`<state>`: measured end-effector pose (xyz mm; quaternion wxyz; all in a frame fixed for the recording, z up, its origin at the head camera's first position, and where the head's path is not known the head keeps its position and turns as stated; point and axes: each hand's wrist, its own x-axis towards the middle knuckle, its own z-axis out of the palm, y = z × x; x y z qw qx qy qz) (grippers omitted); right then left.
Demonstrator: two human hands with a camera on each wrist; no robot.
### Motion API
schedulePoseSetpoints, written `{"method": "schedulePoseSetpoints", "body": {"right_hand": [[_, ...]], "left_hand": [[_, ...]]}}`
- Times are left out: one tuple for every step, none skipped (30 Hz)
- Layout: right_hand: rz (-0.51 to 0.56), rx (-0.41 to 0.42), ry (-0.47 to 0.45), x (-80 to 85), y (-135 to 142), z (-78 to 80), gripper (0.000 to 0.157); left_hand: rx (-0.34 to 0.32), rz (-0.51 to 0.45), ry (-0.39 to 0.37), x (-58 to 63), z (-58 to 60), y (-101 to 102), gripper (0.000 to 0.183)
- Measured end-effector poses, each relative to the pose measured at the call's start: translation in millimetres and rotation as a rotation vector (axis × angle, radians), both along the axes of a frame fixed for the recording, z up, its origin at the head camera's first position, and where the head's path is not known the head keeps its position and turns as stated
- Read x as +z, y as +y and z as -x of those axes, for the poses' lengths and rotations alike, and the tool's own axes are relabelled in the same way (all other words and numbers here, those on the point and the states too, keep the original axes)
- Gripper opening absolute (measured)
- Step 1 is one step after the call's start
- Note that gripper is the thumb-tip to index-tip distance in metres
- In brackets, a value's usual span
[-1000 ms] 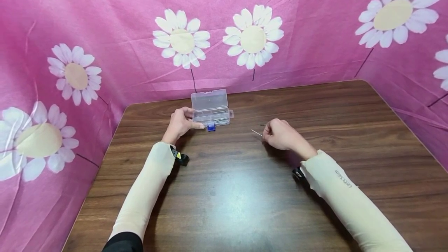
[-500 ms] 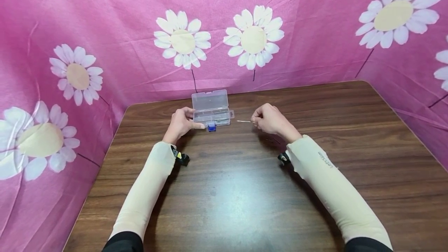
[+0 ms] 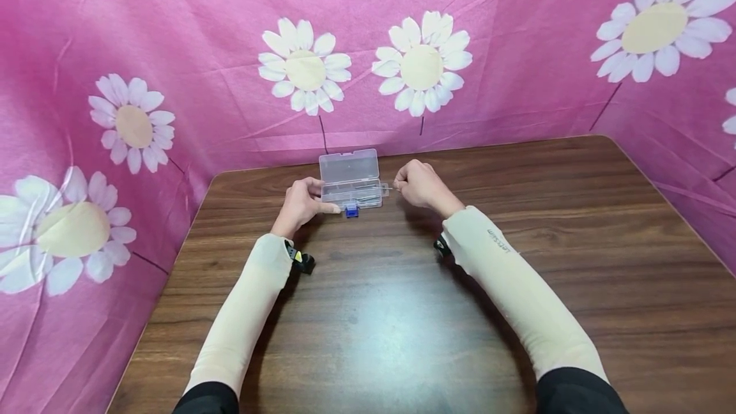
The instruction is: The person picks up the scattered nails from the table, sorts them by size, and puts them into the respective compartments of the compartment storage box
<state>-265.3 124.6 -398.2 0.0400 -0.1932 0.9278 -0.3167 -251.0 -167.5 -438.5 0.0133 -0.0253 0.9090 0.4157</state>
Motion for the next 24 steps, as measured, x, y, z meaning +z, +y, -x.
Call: {"method": "schedulePoseSetpoints", "body": {"right_hand": [[-0.006, 0.001, 0.004, 0.0, -2.6, 2.0, 0.019], [-0.01, 0.002, 0.007, -0.4, -5.0, 4.1, 0.019], [-0.013, 0.004, 0.011, -0.9, -7.6, 6.4, 0.02], [-0.016, 0.006, 0.013, -1.2, -10.2, 8.6, 0.02], [-0.02, 0.008, 0.016, -1.6, -12.8, 10.8, 0.02], [-0.022, 0.011, 0.019, -2.1, -15.4, 13.0, 0.021], [-0.023, 0.012, 0.02, -2.5, -18.0, 15.0, 0.021], [-0.025, 0.011, 0.021, -3.2, -20.6, 17.1, 0.021], [-0.026, 0.01, 0.024, -3.7, -23.4, 18.8, 0.021], [-0.027, 0.009, 0.026, -4.3, -26.3, 20.6, 0.02], [-0.029, 0.011, 0.028, -4.6, -29.1, 22.1, 0.021], [-0.03, 0.012, 0.026, -4.7, -32.1, 23.3, 0.021], [-0.038, 0.011, 0.025, -4.8, -35.1, 24.3, 0.022], [-0.045, 0.011, 0.028, -4.9, -38.2, 25.4, 0.023], [-0.054, 0.013, 0.032, -4.9, -41.2, 26.6, 0.023], [-0.065, 0.015, 0.037, -4.9, -44.0, 27.4, 0.023], [-0.073, 0.015, 0.04, -4.6, -46.6, 28.1, 0.023], [-0.082, 0.013, 0.042, -4.8, -48.9, 29.0, 0.023], [-0.093, 0.012, 0.049, -4.8, -50.9, 29.8, 0.022], [-0.104, 0.012, 0.053, -5.1, -52.9, 30.6, 0.022], [-0.113, 0.011, 0.054, -5.3, -54.5, 31.1, 0.023], [-0.121, 0.009, 0.054, -5.3, -56.1, 31.3, 0.023], [-0.127, 0.006, 0.051, -5.6, -57.5, 31.6, 0.023], [-0.134, 0.005, 0.05, -5.7, -58.8, 32.0, 0.023]], "left_hand": [[0.0, 0.003, -0.001, -0.1, 0.0, 0.0, 0.074], [-0.001, 0.007, -0.001, -0.3, 0.0, 0.0, 0.074], [0.0, 0.01, -0.001, -0.5, 0.2, 0.1, 0.074], [0.001, 0.009, -0.001, -0.6, 0.4, 0.1, 0.075], [0.001, 0.011, -0.002, -0.6, 0.6, 0.2, 0.074], [0.001, 0.013, 0.0, -0.6, 0.8, 0.2, 0.074], [0.002, 0.014, 0.0, -0.6, 1.0, 0.2, 0.074], [0.001, 0.014, 0.0, -0.6, 1.3, 0.2, 0.074], [0.001, 0.014, 0.0, -0.5, 1.5, 0.1, 0.074], [0.0, 0.015, 0.001, -0.4, 1.9, 0.2, 0.074], [-0.002, 0.016, 0.001, -0.3, 2.2, 0.2, 0.074], [-0.001, 0.013, 0.0, -0.2, 2.4, 0.1, 0.074], [-0.001, 0.009, -0.001, -0.1, 2.4, 0.0, 0.074], [-0.001, 0.006, -0.002, 0.0, 2.5, 0.0, 0.075], [0.0, 0.005, -0.002, 0.0, 2.4, -0.2, 0.075], [0.002, 0.003, -0.002, 0.0, 2.3, -0.2, 0.074], [0.004, 0.0, -0.001, 0.2, 2.0, -0.3, 0.074], [0.006, 0.0, 0.0, 0.2, 1.8, -0.2, 0.074], [0.006, 0.003, 0.0, 0.2, 1.7, -0.1, 0.074], [0.006, 0.005, 0.0, 0.1, 1.6, 0.0, 0.074], [0.006, 0.007, 0.001, 0.1, 1.4, 0.0, 0.074], [0.006, 0.008, 0.001, 0.1, 1.2, 0.1, 0.074], [0.005, 0.009, 0.003, 0.2, 1.0, 0.2, 0.074], [0.004, 0.009, 0.005, 0.1, 0.9, 0.2, 0.074]]}}
